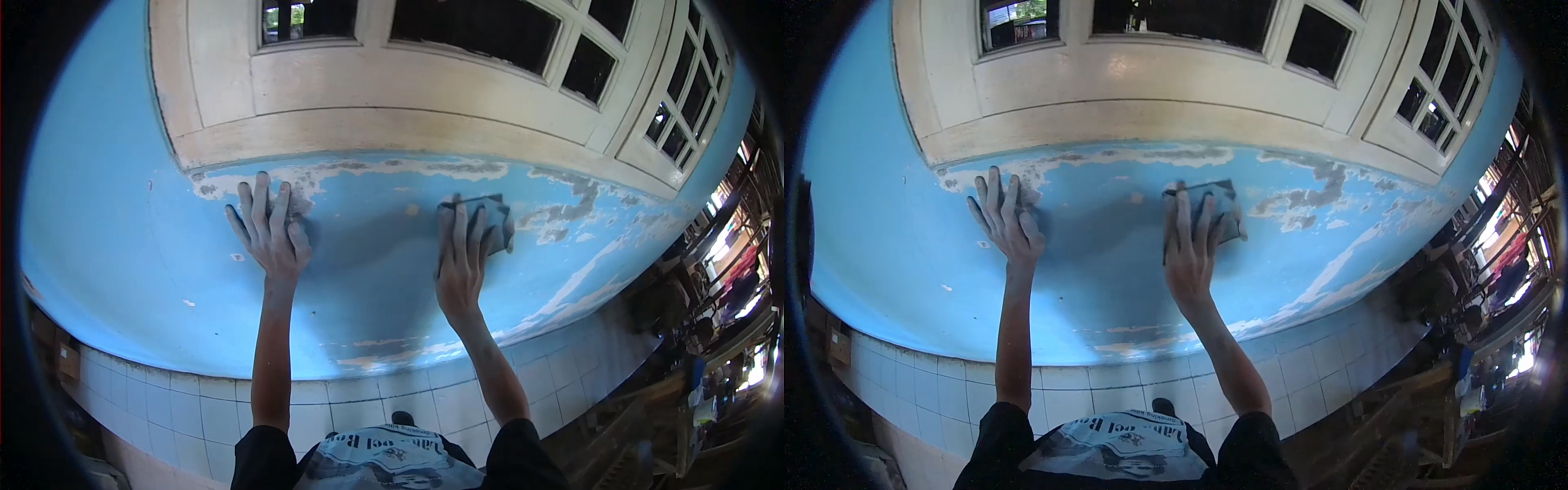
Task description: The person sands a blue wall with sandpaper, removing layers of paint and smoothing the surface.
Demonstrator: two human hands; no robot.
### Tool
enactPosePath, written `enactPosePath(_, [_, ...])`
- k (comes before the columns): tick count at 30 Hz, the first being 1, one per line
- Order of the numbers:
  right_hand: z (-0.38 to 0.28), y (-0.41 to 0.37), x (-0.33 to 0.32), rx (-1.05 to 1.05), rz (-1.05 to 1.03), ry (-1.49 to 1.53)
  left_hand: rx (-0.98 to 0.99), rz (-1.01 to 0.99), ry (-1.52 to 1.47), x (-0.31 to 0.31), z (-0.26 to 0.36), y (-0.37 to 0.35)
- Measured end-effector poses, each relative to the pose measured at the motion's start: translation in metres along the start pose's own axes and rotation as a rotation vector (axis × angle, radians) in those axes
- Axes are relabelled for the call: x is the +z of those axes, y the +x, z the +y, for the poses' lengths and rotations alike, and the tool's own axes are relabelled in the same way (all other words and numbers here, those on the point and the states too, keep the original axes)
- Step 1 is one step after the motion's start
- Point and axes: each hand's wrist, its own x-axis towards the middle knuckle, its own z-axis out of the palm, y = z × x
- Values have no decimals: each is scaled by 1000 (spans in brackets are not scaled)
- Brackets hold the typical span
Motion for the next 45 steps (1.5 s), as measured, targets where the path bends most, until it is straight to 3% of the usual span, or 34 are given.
enactPosePath(9, [-3,9,2,29,91,84,-9,9,-2,1,1,0])
enactPosePath(22, [2,-2,10,32,25,123,-46,69,-20,4,-1,0])
enactPosePath(25, [-10,3,9,122,50,318,-24,40,-14,1,0,-1])
enactPosePath(27, [-19,8,15,183,257,536,2,22,-3,1,-2,0])
enactPosePath(30, [-23,14,23,315,332,652,-5,30,-7,1,0,-2])
enactPosePath(33, [-18,24,19,388,309,475,-3,25,-5,0,-2,-1])
enactPosePath(39, [-2,4,16,0,213,70,10,24,-11,0,-1,-3])
enactPosePath(43, [-5,6,14,183,188,176,5,36,0,1,-1,0])
enactPosePath(45, [-16,2,14,-87,75,164,11,36,-11,0,0,-1])
